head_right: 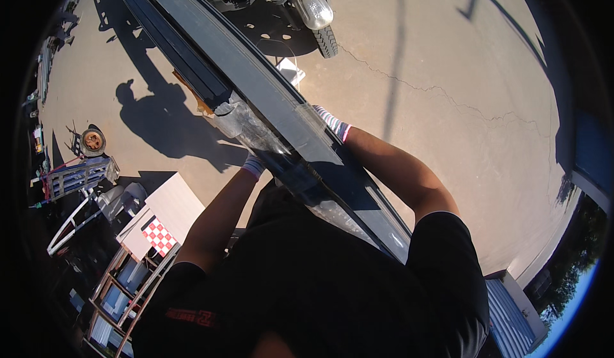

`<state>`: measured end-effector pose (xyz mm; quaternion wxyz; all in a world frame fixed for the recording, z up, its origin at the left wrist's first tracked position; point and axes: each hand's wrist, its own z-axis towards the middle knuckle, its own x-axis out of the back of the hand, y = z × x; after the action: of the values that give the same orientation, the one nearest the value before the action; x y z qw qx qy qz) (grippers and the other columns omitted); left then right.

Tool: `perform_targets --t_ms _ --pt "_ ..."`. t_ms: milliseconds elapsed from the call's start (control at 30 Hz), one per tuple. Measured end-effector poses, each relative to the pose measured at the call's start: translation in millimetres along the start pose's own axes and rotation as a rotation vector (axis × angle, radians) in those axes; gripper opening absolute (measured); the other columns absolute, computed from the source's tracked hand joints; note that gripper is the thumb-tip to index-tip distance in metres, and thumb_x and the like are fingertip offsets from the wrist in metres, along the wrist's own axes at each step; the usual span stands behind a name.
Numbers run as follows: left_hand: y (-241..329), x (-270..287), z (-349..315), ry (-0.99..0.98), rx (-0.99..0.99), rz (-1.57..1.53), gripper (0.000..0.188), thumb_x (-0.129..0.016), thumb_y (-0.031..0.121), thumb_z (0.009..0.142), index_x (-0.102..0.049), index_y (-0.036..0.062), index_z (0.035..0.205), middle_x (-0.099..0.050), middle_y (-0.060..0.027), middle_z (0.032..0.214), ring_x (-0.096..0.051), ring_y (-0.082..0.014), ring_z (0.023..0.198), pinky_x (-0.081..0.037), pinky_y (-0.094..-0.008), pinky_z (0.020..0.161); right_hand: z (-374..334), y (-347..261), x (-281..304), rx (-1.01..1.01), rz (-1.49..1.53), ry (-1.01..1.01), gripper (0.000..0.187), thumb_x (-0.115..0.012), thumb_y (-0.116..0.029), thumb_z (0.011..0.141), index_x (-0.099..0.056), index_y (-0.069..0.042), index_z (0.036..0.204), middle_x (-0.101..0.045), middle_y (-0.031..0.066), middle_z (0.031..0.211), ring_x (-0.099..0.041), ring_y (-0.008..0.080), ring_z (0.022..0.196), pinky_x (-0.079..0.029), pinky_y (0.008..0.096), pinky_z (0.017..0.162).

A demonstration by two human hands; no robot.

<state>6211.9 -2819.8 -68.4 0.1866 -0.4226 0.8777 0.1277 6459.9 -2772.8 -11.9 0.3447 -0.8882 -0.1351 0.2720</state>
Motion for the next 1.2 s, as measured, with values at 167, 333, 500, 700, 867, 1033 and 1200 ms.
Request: perform_targets --t_ms 167,333,500,700,867,1033,1200 --pt "52.0 -58.0 -127.9 0.316 -1.454 1.538 0.042 -0.06 0.008 0.098 -0.048 0.0043 0.138 -0.049 -0.0155 0.138 -0.053 -0.0309 0.124 -0.042 -0.0432 0.109 -1.2 -5.4 2.1 0.018 0.023 0.005 0.039 -0.078 -0.018 0.083 -0.068 -0.001 0.116 -0.07 0.0045 0.089 -0.066 0.0141 0.076 -0.056 0.0296 0.071" --pt "38.0 -201.1 -181.8 -0.682 -1.616 2.209 0.035 -0.069 0.019 0.088 -0.067 0.0093 0.122 -0.063 -0.0099 0.126 -0.055 -0.0328 0.124 -0.031 -0.0533 0.117 -9.0 -10.6 3.7 0.021 0.032 0.006 0.04 -0.079 -0.017 0.082 -0.068 -0.001 0.117 -0.07 0.0045 0.089 -0.066 0.0142 0.076 -0.056 0.0297 0.071" --pt "-2.3 -260.8 -150.0 -0.892 -1.146 2.736 0.033 -0.056 0.029 0.096 -0.073 0.0 0.095 -0.072 -0.0193 0.102 -0.059 -0.0365 0.122 -0.034 -0.0468 0.116 -11.8 -15.1 10.0 0.021 0.039 0.016 0.042 -0.08 -0.016 0.08 -0.068 -0.001 0.117 -0.07 0.0046 0.089 -0.067 0.0142 0.076 -0.056 0.0298 0.071" --pt "-6.2 -261.4 -143.1 -0.941 -1.135 2.819 0.037 -0.05 0.032 0.098 -0.073 0.0029 0.099 -0.07 -0.0184 0.102 -0.067 -0.0325 0.099 -0.043 -0.043 0.104 -20.5 -20.0 35.0 0.03 0.058 0.064 0.044 -0.081 -0.016 0.079 -0.067 -0.001 0.117 -0.07 0.0046 0.089 -0.067 0.0143 0.076 -0.056 0.03 0.071" --pt "-10.4 -262.4 -145.9 -0.782 -1.009 2.864 0.034 -0.051 0.03 0.096 -0.074 0.005 0.098 -0.069 -0.0164 0.1 -0.067 -0.0325 0.102 -0.047 -0.0443 0.101 -68.9 -49.7 57.7 -0.018 -0.105 0.273 0.047 -0.085 -0.02 0.077 -0.066 0.0 0.116 -0.069 0.0054 0.088 -0.067 0.0142 0.072 -0.057 0.0296 0.065" --pt "-10.0 -256.0 -145.9 -0.849 -1.177 2.869 0.035 -0.049 0.031 0.095 -0.075 0.0079 0.097 -0.069 -0.0149 0.102 -0.066 -0.0301 0.1 -0.044 -0.0433 0.101 -130.8 -110.0 42.0 0.047 -0.406 0.521 0.056 -0.087 -0.03 0.078 -0.065 0.001 0.119 -0.07 0.0075 0.086 -0.067 0.0131 0.069 -0.057 0.0284 0.06" --pt "-12.4 -246.2 -148.7 -0.748 -1.437 2.801 0.033 -0.049 0.031 0.094 -0.075 0.0102 0.095 -0.07 -0.0097 0.099 -0.064 -0.0262 0.102 -0.032 -0.0456 0.116 -161.5 -166.1 -1.6 0.03 -0.603 0.534 0.052 -0.08 -0.026 0.082 -0.065 0.003 0.122 -0.071 0.0079 0.082 -0.069 0.0139 0.068 -0.056 0.0277 0.059"
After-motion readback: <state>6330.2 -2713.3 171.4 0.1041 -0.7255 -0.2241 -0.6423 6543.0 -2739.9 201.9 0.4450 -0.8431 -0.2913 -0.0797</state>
